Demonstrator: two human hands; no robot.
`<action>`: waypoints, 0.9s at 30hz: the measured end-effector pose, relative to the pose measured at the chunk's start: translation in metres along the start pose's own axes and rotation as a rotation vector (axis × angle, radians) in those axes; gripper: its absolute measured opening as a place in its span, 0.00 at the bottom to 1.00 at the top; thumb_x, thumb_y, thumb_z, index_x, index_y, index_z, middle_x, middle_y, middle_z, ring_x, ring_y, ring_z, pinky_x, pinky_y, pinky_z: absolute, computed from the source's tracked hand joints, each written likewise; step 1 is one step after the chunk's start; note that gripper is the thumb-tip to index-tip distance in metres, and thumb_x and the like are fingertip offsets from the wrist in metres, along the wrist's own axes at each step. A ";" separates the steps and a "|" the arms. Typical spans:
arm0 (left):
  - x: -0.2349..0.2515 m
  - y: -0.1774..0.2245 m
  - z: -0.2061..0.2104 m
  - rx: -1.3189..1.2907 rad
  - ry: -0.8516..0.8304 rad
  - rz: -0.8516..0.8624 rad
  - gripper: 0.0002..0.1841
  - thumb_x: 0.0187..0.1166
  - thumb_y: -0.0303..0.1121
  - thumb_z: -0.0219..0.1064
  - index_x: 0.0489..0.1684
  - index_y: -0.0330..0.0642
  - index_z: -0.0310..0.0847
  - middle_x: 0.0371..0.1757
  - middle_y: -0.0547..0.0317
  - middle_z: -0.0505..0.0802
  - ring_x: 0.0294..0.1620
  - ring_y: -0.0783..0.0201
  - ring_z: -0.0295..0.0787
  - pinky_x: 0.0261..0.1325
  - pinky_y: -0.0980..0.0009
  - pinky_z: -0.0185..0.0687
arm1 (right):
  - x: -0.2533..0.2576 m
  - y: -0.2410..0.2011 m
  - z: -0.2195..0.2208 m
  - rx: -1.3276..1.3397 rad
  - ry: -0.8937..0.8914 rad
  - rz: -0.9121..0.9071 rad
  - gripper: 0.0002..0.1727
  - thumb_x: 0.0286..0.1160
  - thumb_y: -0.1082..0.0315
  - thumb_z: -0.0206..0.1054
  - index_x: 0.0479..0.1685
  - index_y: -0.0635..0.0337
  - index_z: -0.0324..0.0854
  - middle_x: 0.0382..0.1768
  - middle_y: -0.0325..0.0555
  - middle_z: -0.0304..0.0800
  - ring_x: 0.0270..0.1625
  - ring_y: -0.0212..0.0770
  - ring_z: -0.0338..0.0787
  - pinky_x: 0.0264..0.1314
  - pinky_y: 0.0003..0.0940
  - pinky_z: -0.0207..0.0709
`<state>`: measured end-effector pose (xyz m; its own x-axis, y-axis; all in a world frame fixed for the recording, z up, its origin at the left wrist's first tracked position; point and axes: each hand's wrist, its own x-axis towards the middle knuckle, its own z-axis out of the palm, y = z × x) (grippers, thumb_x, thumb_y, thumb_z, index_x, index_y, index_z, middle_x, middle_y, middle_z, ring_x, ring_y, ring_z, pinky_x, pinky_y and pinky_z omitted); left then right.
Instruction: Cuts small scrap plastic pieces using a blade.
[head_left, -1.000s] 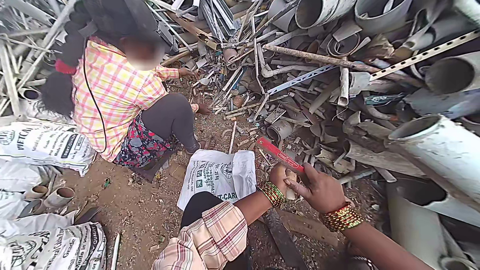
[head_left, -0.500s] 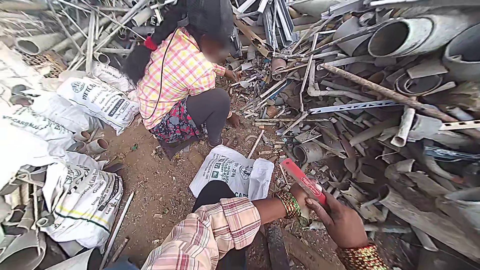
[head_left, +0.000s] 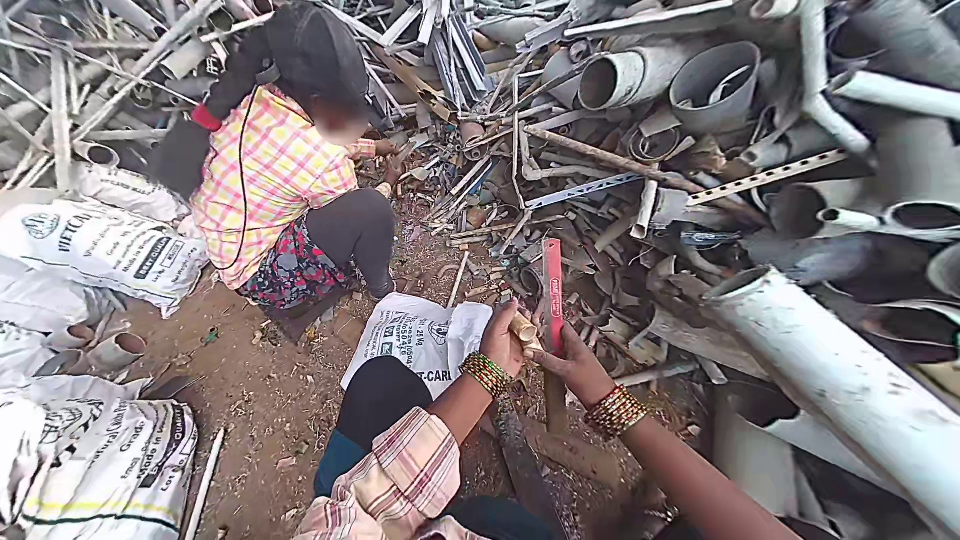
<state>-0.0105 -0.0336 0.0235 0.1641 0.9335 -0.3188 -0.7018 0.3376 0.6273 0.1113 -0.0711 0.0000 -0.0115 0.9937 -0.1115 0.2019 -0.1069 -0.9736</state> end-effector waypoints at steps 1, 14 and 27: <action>-0.004 0.002 0.001 -0.028 0.018 0.014 0.07 0.94 0.32 0.44 0.53 0.42 0.67 0.33 0.60 0.81 0.31 0.67 0.83 0.41 0.74 0.84 | -0.001 -0.001 0.001 0.030 -0.011 -0.006 0.44 0.64 0.66 0.77 0.81 0.71 0.60 0.59 0.55 0.83 0.53 0.33 0.87 0.57 0.30 0.82; 0.002 0.001 -0.024 0.108 0.237 0.122 0.07 0.91 0.23 0.46 0.60 0.37 0.64 0.43 0.54 0.79 0.39 0.62 0.85 0.49 0.66 0.86 | -0.001 0.002 -0.012 0.093 0.047 0.151 0.21 0.77 0.68 0.69 0.63 0.68 0.71 0.31 0.39 0.79 0.23 0.27 0.80 0.31 0.23 0.79; 0.011 -0.027 -0.035 0.625 -0.093 0.003 0.09 0.89 0.27 0.55 0.55 0.29 0.75 0.31 0.60 0.84 0.19 0.77 0.78 0.24 0.82 0.78 | -0.001 0.012 -0.014 0.126 0.036 0.195 0.15 0.76 0.70 0.72 0.56 0.64 0.74 0.27 0.33 0.80 0.18 0.23 0.77 0.23 0.18 0.75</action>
<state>-0.0145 -0.0364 -0.0217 0.2417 0.9317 -0.2710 -0.1695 0.3155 0.9336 0.1275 -0.0724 -0.0083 0.0515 0.9543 -0.2945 0.0735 -0.2977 -0.9518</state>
